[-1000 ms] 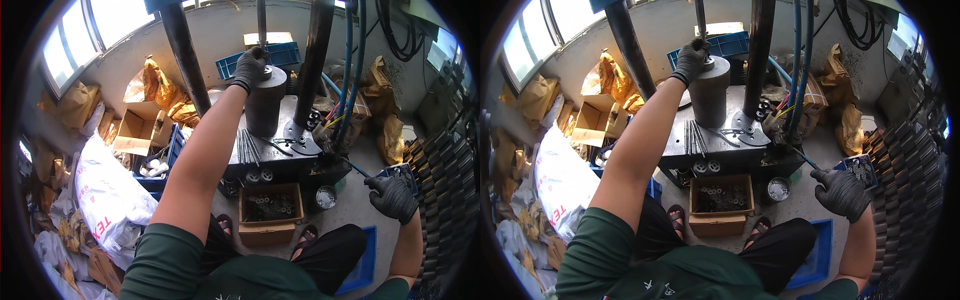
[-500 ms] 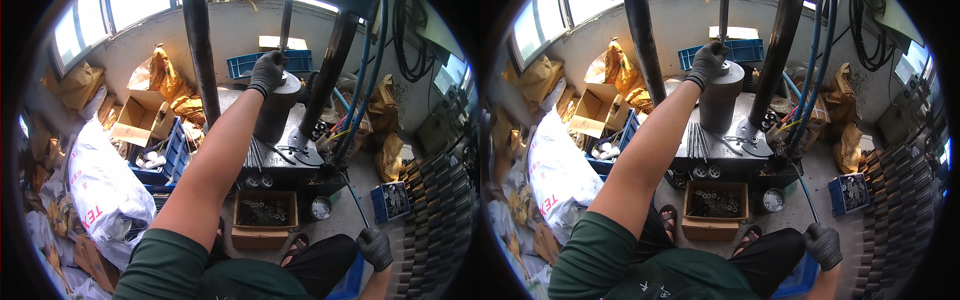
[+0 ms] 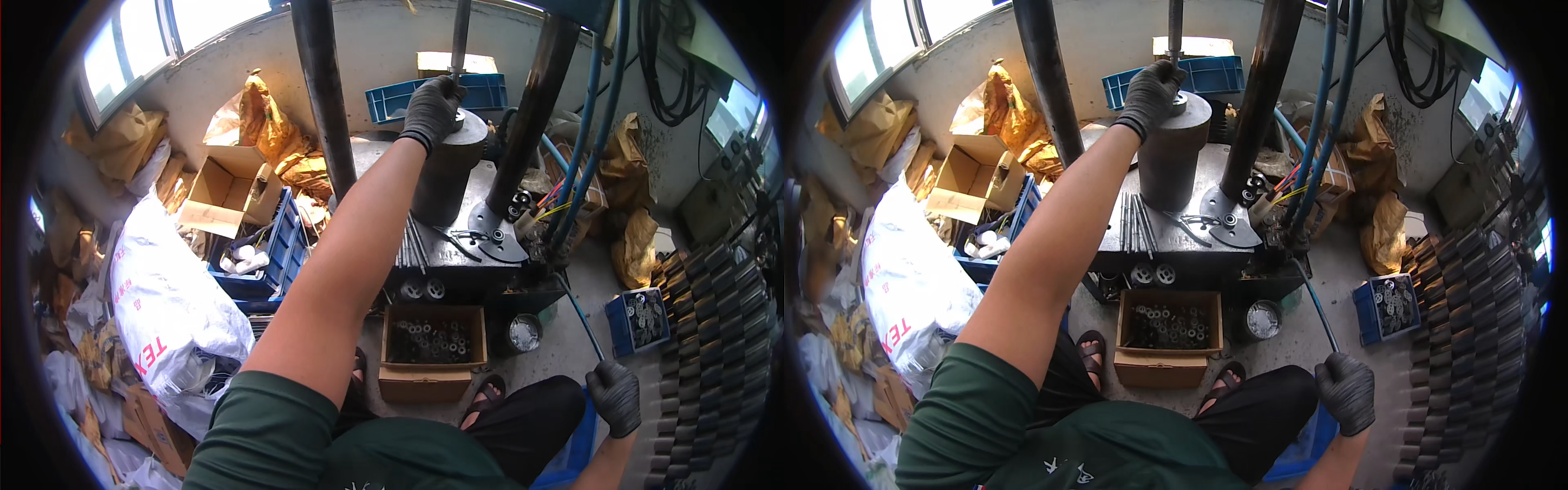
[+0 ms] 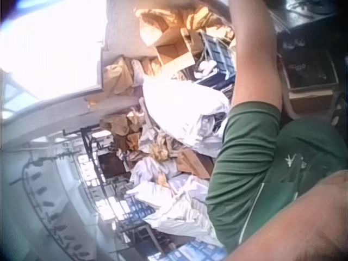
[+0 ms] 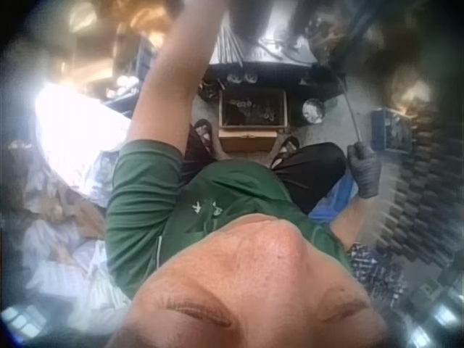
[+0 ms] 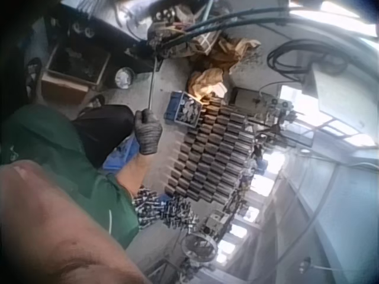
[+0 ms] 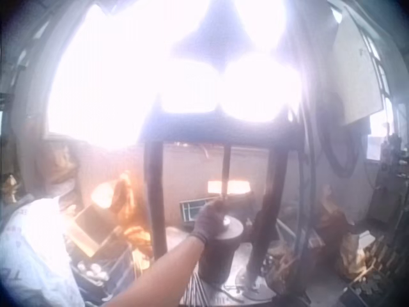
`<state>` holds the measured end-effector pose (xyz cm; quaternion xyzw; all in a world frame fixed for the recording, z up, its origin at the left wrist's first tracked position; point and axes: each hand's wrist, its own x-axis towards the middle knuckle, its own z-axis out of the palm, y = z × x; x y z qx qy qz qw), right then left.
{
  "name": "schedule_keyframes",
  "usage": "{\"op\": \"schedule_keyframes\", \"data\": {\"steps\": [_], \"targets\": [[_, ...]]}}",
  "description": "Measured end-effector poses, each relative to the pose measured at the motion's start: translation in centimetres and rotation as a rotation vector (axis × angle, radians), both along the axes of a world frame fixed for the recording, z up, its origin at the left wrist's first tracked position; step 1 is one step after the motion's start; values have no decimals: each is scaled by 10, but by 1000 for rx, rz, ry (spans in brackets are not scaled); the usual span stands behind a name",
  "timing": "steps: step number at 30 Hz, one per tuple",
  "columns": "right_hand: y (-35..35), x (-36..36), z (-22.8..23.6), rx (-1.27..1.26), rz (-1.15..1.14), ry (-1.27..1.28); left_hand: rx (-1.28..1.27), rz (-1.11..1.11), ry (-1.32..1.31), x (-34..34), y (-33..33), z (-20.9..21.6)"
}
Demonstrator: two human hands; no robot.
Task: Operating a mechanical press to assemble metal rods into base plates.
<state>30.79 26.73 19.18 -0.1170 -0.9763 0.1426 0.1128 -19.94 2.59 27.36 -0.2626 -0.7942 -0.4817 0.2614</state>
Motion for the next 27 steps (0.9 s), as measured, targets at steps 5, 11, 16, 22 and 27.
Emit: {"op": "schedule_keyframes", "data": {"steps": [5,11,16,22,27], "targets": [[-1,-1,-2,-37,-36,29,-8,-6,35,-6,-2,-4],[-4,-2,0,-71,-58,40,10,-11,37,-9,-3,-6],[-1,-2,10,-70,-48,-19,57,-61,-33,-6,0,-7],[13,-42,40,-4,105,136,27,-142,-104,-10,-16,-6],[68,-158,95,290,109,689,111,-252,-201,-8,-13,-5]]}}
